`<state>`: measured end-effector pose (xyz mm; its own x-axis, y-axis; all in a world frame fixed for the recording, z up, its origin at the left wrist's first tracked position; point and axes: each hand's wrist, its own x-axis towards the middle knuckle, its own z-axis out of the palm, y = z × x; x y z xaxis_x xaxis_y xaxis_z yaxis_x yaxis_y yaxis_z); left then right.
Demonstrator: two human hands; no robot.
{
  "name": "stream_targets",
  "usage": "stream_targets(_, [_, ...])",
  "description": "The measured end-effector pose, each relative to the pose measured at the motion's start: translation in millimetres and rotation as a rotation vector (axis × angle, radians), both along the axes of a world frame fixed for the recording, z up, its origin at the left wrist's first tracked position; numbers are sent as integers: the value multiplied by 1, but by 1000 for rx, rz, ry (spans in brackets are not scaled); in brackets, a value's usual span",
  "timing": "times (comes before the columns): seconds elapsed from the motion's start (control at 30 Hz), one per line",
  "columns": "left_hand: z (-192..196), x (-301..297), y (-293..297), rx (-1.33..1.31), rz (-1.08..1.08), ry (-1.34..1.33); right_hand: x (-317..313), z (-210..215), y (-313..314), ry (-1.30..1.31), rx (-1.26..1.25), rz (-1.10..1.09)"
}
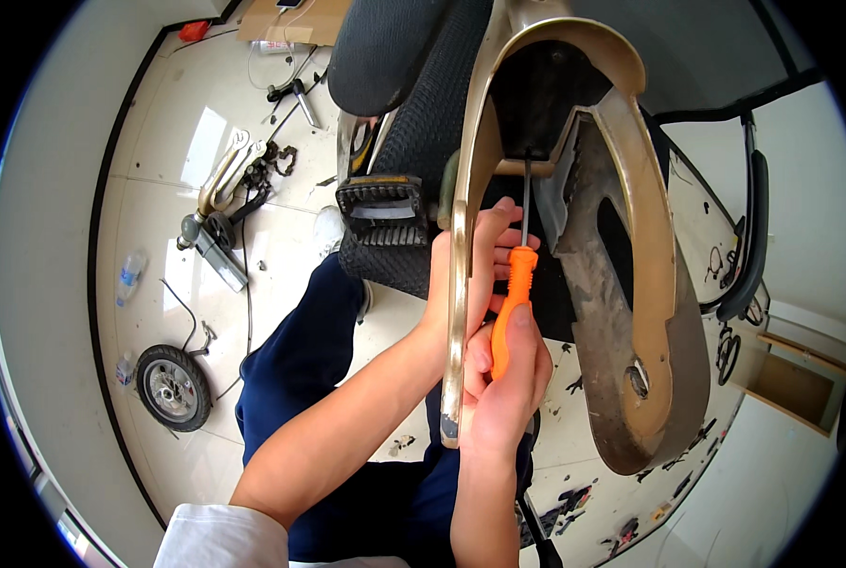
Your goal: The person uses an orange screwdriver to tighten screws on a beige scooter deck while sitting on the floor. The person adjusts the deck's position and continues to tighten screws in different locations.
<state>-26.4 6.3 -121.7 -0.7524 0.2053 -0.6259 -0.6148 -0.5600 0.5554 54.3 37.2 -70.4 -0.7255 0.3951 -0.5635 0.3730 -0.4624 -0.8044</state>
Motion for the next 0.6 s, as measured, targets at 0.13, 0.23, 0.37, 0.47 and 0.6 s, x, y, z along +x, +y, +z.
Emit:
stream_targets(0.13, [3, -4, -1, -1, -80, 24, -1, 2, 1, -4, -18, -37])
stream_targets(0.23, [7, -1, 3, 181, -44, 31, 11, -9, 20, 125, -87, 40])
stream_targets(0.37, [6, 1, 4, 162, -69, 32, 9, -21, 6, 79, 722, 152])
stream_targets(0.47, [3, 0, -4, 73, -106, 48, 6, -23, 2, 149, 931, 193])
stream_targets(0.6, [-11, 11, -1, -127, -177, 265, 8, -33, 7, 172, 1184, 228])
